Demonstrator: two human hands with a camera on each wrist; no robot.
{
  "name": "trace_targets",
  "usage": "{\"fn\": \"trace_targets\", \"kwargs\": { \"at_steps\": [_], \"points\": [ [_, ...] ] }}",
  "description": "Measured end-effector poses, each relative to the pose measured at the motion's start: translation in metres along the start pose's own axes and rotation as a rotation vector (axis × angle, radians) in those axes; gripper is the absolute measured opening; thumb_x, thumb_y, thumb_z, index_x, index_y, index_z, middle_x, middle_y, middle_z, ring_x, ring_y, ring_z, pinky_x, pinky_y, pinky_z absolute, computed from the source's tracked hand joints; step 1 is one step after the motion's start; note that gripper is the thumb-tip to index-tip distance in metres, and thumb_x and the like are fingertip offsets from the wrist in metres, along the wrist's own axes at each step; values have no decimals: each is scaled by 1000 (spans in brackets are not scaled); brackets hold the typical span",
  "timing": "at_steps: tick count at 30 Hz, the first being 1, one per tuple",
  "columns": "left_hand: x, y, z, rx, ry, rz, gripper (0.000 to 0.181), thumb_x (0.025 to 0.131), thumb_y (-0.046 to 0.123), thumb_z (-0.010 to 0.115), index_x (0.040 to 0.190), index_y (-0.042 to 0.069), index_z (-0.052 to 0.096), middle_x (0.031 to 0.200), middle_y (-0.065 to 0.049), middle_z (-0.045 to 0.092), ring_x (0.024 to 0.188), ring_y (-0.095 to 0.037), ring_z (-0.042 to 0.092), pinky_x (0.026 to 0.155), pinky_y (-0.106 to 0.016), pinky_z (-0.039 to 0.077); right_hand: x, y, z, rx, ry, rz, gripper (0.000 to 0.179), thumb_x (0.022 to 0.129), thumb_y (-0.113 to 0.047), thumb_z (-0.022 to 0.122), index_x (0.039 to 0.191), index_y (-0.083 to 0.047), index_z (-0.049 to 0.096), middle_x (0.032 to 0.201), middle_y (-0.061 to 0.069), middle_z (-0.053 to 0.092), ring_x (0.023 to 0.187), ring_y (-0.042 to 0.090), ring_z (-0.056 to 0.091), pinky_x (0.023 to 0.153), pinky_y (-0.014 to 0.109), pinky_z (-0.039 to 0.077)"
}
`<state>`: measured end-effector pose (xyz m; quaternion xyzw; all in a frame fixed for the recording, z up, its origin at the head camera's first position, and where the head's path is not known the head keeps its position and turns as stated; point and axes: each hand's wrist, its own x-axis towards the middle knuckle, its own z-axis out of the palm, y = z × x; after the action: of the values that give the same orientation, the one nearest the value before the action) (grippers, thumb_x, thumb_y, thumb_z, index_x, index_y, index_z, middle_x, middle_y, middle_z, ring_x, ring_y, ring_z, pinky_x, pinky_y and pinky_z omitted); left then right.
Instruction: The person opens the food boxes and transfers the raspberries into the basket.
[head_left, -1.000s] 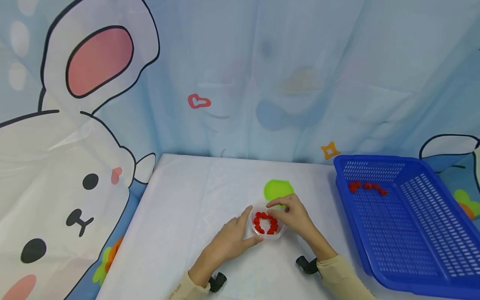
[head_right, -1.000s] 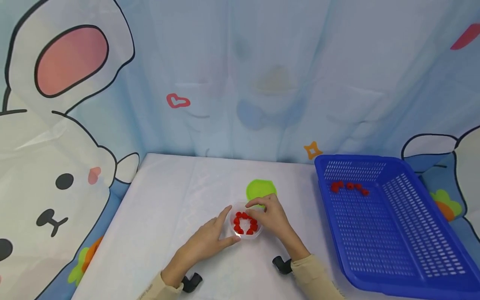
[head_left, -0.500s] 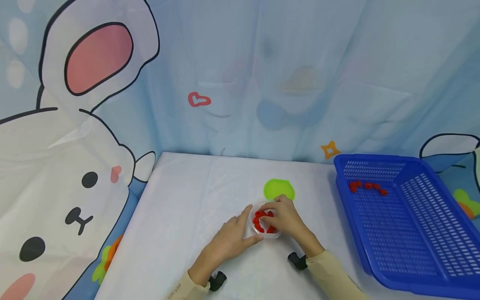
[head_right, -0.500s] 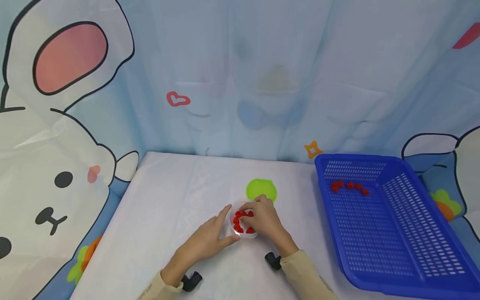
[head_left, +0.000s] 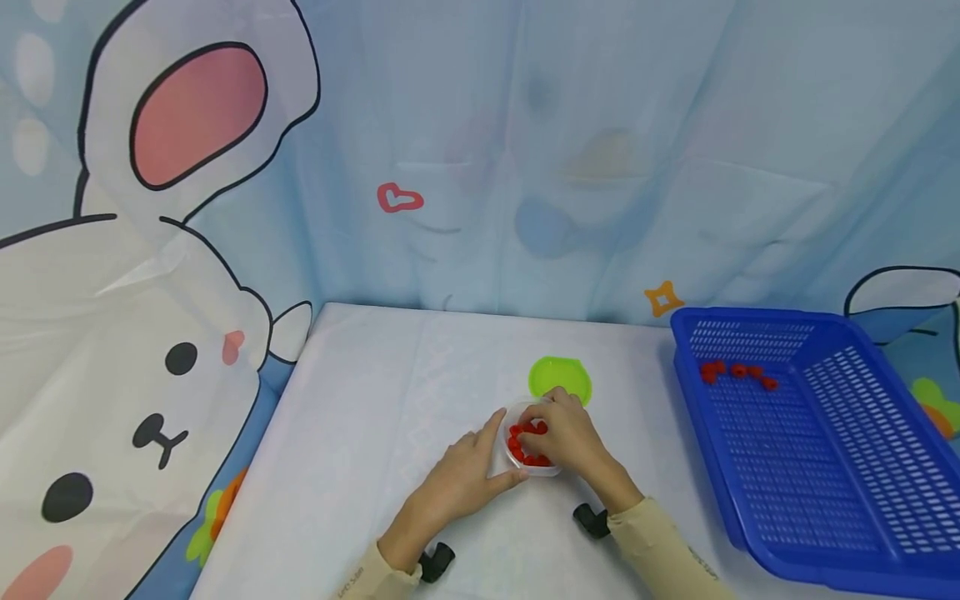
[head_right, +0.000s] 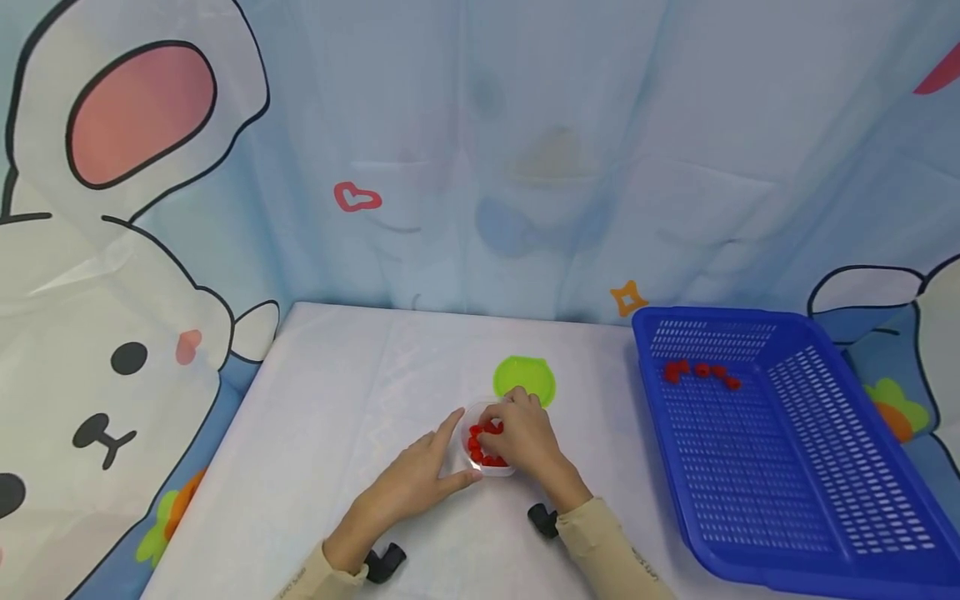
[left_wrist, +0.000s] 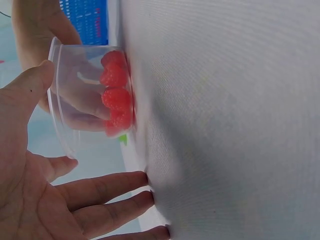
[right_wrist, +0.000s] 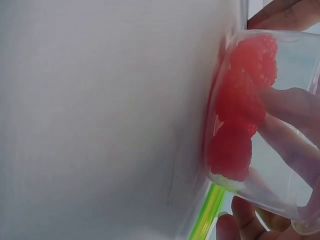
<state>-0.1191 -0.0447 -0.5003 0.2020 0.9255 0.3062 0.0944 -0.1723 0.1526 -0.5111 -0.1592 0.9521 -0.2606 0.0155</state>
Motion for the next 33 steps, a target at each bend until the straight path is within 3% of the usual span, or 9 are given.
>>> {"fn": "trace_targets", "kwargs": {
  "at_steps": [6,21,33],
  "points": [
    [0,1,0,3,-3,-2,92,91,59,65,158,10,25,133,-19,59,112,-33,62,91,-47,52,-3,2,-4,17,27,-38,9,78,-18,84,84,-18,78,101,10,58,96,30,53,76,44,46],
    [0,0,1,20,2,-12,93,90,58,67,158,10,26,127,-20,61,109,-33,63,88,-47,53,-14,17,-13,202,128,-138,14,78,-10,84,82,-19,74,105,9,57,107,30,51,85,51,45],
    [1,0,3,-8,-1,-17,93,89,56,70,158,10,28,128,-21,61,107,-34,64,84,-48,55,-25,21,-33,325,156,-91,12,82,-8,80,86,-17,73,110,10,56,104,27,49,79,48,46]
  ]
}}
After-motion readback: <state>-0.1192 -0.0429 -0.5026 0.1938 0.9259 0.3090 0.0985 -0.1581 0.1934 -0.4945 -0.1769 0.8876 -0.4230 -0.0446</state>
